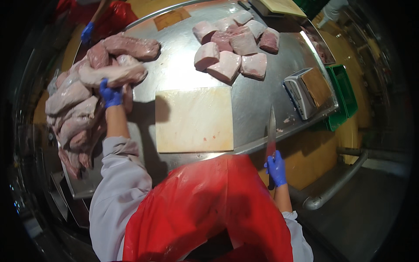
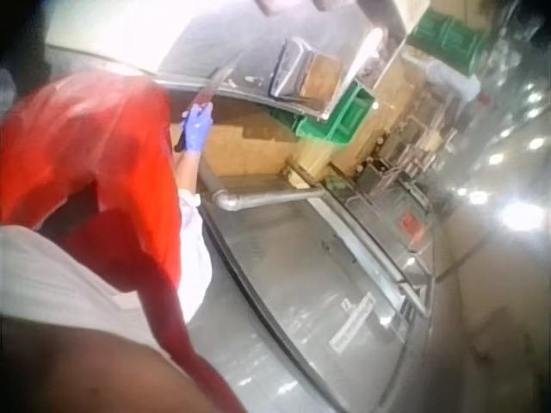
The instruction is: The person cuts large pieces of raw meat into smaller portions using a knife on a cutting board. The cut pieces are placed into green crates and on the metal table.
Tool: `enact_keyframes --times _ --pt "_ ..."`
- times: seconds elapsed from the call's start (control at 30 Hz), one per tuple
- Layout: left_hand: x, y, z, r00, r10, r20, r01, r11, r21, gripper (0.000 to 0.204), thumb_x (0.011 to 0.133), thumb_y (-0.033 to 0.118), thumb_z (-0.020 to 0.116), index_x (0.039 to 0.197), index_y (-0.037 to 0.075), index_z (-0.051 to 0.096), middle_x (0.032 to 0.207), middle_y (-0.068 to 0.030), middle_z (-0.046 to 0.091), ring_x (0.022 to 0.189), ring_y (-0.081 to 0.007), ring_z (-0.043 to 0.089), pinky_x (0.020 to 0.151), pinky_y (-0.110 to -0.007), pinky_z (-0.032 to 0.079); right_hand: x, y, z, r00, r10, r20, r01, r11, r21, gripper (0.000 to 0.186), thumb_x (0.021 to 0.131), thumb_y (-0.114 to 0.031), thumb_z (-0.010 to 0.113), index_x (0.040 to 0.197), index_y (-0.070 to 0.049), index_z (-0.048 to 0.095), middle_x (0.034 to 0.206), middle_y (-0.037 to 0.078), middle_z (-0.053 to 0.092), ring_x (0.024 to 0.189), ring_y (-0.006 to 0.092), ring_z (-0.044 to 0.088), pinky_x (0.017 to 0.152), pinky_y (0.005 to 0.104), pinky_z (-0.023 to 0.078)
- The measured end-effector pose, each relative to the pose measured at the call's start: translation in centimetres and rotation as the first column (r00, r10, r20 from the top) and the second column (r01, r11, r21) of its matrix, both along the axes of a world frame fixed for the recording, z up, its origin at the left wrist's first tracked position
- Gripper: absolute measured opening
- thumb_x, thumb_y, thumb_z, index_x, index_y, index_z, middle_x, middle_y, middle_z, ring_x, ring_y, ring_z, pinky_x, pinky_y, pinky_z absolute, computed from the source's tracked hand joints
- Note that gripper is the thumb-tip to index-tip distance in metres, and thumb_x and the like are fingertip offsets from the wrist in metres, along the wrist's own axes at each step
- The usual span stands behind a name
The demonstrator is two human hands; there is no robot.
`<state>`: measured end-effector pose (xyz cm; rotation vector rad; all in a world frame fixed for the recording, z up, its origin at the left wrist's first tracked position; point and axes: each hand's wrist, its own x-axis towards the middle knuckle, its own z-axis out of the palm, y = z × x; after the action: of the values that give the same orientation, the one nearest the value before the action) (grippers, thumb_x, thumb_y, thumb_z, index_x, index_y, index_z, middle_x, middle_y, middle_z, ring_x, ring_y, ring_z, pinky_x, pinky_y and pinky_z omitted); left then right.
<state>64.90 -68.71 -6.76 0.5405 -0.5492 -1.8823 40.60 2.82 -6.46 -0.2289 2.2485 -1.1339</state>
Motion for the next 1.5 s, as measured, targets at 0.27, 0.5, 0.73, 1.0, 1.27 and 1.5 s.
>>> enact_keyframes --times 0.27,0.5,0.73,1.0,1.27,1.5 --pt "-8.6 28.0 -4.8 0.519 -0.173 0.837 0.515 0.845 -0.145 0.073 0.094 0.035 0.07 0.148 -0.004 0.039 0.145 -0.0159 0.05 0.132 -0.027 0.05 0.11 -0.039 0.04 -6.0 -3.5 0.7 0.984 0.175 -0.018 -0.176 0.975 -0.133 0.015 0.1 -0.012 0.054 0.111 -0.002 0.055 0.072 0.006 0.061 0.05 0.0116 0.056 0.042 0.0268 0.044" --pt "0.6 32.5 -5.3 0.061 0.647 0.76 0.79 0.434 -0.433 0.11 0.07 0.043 0.086 0.154 -0.002 0.03 0.15 -0.0296 0.042 0.142 -0.0444 0.038 0.118 -0.05 0.031 -7.1 -1.6 -1.6 0.962 0.274 0.0 -0.271 0.949 -0.16 0.025 0.102 -0.014 0.055 0.122 0.001 0.054 0.072 0.006 0.062 0.05 0.0116 0.055 0.043 0.0267 0.044" --pt "-12.1 31.3 -1.8 -0.371 0.534 0.76 0.886 0.45 0.115 0.105 0.054 0.034 0.089 0.138 -0.009 0.044 0.127 -0.0269 0.062 0.116 -0.0411 0.063 0.098 -0.048 0.051 -9.3 -1.7 -3.1 0.946 0.323 0.04 -0.309 0.93 -0.196 0.04 0.102 -0.016 0.057 0.133 0.007 0.048 0.071 0.008 0.063 0.047 0.0113 0.054 0.043 0.0271 0.044" --pt "-16.5 33.2 0.0 -0.351 0.56 0.75 0.896 0.432 0.097 0.063 0.067 0.029 0.079 0.12 0.002 0.058 0.106 -0.0228 0.07 0.101 -0.0366 0.07 0.088 -0.045 0.055 -11.4 2.8 -4.1 0.968 0.248 0.041 -0.226 0.928 -0.295 0.028 0.102 -0.015 0.056 0.125 0.001 0.053 0.072 0.007 0.063 0.049 0.0109 0.055 0.041 0.0264 0.044" --pt "-3.0 34.0 -4.7 -0.15 0.76 0.632 0.825 0.449 -0.344 0.088 0.061 0.05 0.084 0.13 0.004 0.054 0.116 -0.0213 0.063 0.111 -0.0386 0.06 0.098 -0.046 0.047 -12.2 -1.8 -3.8 0.873 0.487 0.023 -0.482 0.869 -0.111 0.036 0.102 -0.017 0.055 0.132 0.002 0.049 0.082 0.012 0.068 0.061 0.0156 0.065 0.051 0.0305 0.052" --pt "5.9 32.8 -7.9 0.098 0.532 0.841 0.726 0.54 -0.426 0.078 0.062 0.034 0.083 0.122 -0.003 0.049 0.118 -0.0265 0.053 0.11 -0.0427 0.054 0.097 -0.047 0.047 -3.7 -14.8 -1.6 0.471 0.809 -0.35 -0.856 0.515 0.038 0.038 0.098 -0.017 0.056 0.131 0.0 0.048 0.094 0.023 0.073 0.081 0.0323 0.074 0.066 0.042 0.058"
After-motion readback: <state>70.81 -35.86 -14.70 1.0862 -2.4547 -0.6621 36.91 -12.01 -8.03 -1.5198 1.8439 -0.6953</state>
